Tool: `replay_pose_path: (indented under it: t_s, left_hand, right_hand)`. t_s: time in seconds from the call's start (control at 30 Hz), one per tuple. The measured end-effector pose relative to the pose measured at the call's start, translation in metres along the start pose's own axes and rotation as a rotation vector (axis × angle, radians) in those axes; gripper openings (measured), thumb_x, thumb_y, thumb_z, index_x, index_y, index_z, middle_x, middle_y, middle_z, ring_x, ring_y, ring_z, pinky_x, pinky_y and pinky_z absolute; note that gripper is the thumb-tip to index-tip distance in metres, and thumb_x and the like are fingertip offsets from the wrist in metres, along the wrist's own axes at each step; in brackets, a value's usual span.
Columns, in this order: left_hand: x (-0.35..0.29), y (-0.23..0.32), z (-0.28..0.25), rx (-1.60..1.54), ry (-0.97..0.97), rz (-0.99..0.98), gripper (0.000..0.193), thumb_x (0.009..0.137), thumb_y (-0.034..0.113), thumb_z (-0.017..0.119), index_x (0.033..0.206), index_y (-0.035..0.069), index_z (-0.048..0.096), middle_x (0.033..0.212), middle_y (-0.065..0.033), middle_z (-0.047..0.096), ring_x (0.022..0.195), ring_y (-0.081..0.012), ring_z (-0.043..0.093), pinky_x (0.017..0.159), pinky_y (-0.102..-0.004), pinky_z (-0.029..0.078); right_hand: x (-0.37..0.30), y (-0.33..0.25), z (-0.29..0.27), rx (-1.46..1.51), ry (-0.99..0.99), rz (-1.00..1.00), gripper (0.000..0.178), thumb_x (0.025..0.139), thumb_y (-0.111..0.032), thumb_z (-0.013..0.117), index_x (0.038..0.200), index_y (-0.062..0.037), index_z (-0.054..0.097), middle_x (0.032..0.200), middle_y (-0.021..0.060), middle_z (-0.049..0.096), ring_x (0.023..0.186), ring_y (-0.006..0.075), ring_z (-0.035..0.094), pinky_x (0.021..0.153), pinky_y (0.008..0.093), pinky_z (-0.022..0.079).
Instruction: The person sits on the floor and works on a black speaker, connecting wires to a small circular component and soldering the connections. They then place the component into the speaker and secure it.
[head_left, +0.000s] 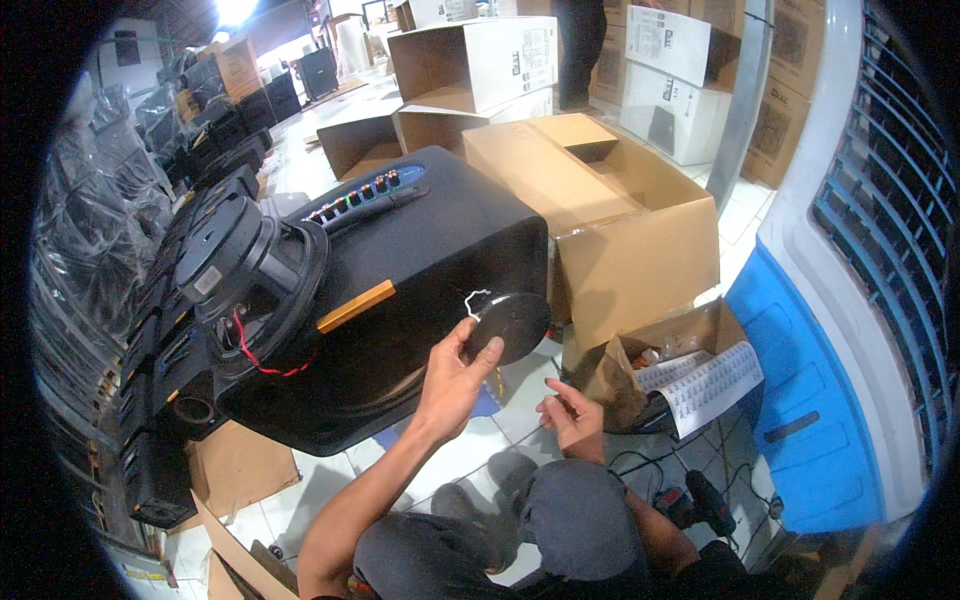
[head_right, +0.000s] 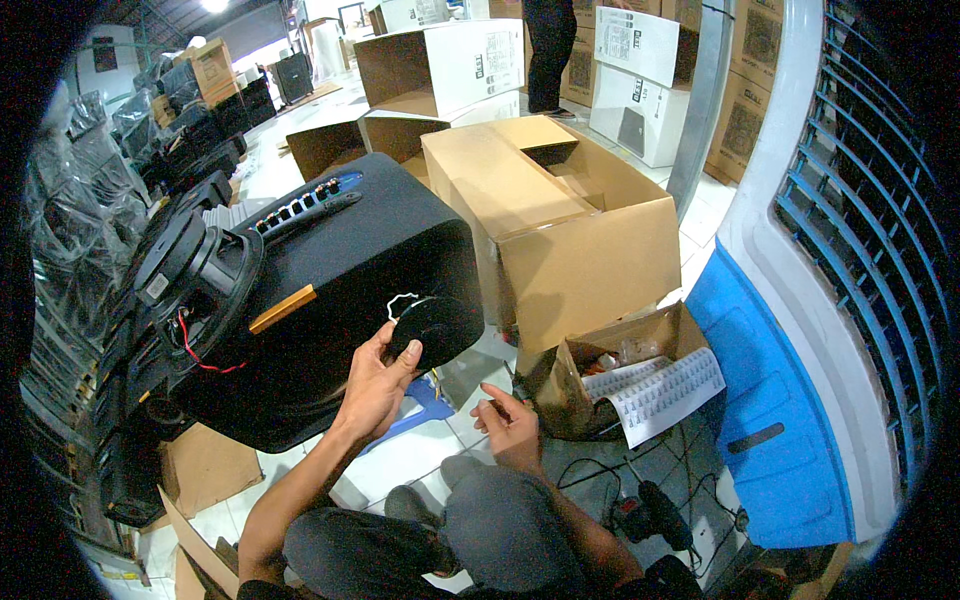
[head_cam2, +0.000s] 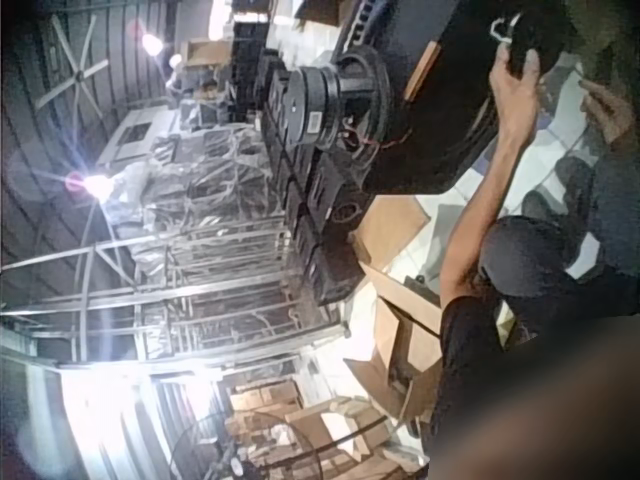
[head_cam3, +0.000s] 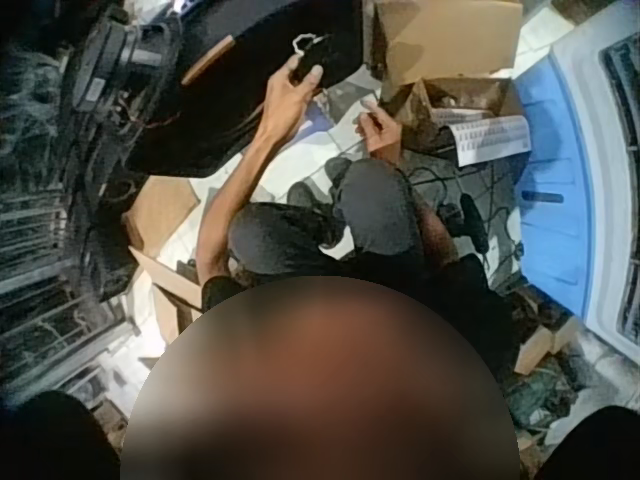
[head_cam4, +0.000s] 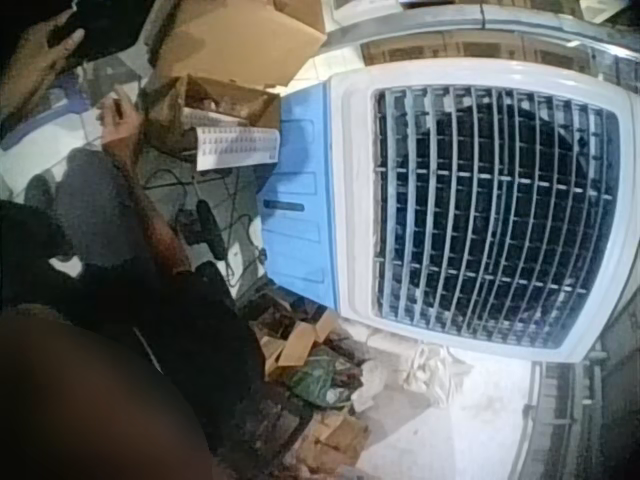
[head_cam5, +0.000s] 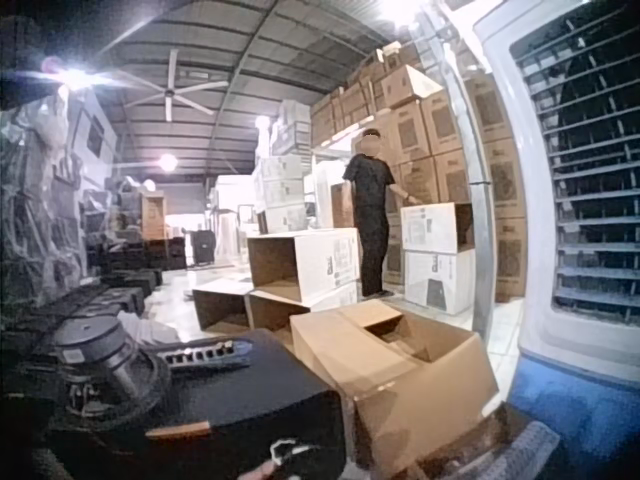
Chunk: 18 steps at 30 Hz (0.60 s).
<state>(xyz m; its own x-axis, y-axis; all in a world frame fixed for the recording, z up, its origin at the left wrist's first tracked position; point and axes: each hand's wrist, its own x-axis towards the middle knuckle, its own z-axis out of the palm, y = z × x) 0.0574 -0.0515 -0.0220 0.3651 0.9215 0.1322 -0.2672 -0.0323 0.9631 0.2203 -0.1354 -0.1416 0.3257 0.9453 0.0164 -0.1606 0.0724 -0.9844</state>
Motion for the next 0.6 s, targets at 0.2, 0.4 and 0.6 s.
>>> replay_pose_path:
  t_s: [0.2,0.4,0.6]
  left_hand:
    - [0.0003,0.002,0.0001,0.034,-0.009,0.003,0.043,0.099,0.02,0.067,0.131,-0.006,0.055,0.12,-0.0092,0.064,0.11,-0.0138,0.057,0.098,-0.0289,0.045]
    - [-0.0003,0.0017,0.0006,0.017,0.002,0.007,0.042,0.099,0.019,0.068,0.131,-0.005,0.055,0.119,-0.0089,0.064,0.107,-0.0135,0.057,0.096,-0.0288,0.045]
    - [-0.0009,0.0019,-0.0006,0.012,0.007,-0.005,0.043,0.098,0.019,0.068,0.131,-0.005,0.055,0.117,-0.0085,0.065,0.104,-0.0125,0.057,0.094,-0.0283,0.046]
  right_hand:
    - [-0.0005,0.0011,0.0006,-0.006,0.005,-0.022,0.033,0.098,-0.005,0.06,0.129,0.0056,0.062,0.086,0.0094,0.071,0.07,0.0112,0.062,0.066,0.0261,0.051]
    - [-0.0013,-0.0019,0.0009,-0.003,0.003,-0.017,0.032,0.098,-0.004,0.059,0.128,0.0063,0.062,0.086,0.0099,0.071,0.07,0.0112,0.062,0.066,0.0261,0.05]
    - [-0.0018,-0.0039,0.0009,-0.013,-0.006,-0.005,0.032,0.097,-0.004,0.059,0.127,0.0062,0.063,0.086,0.0105,0.071,0.07,0.0113,0.061,0.066,0.0263,0.05]
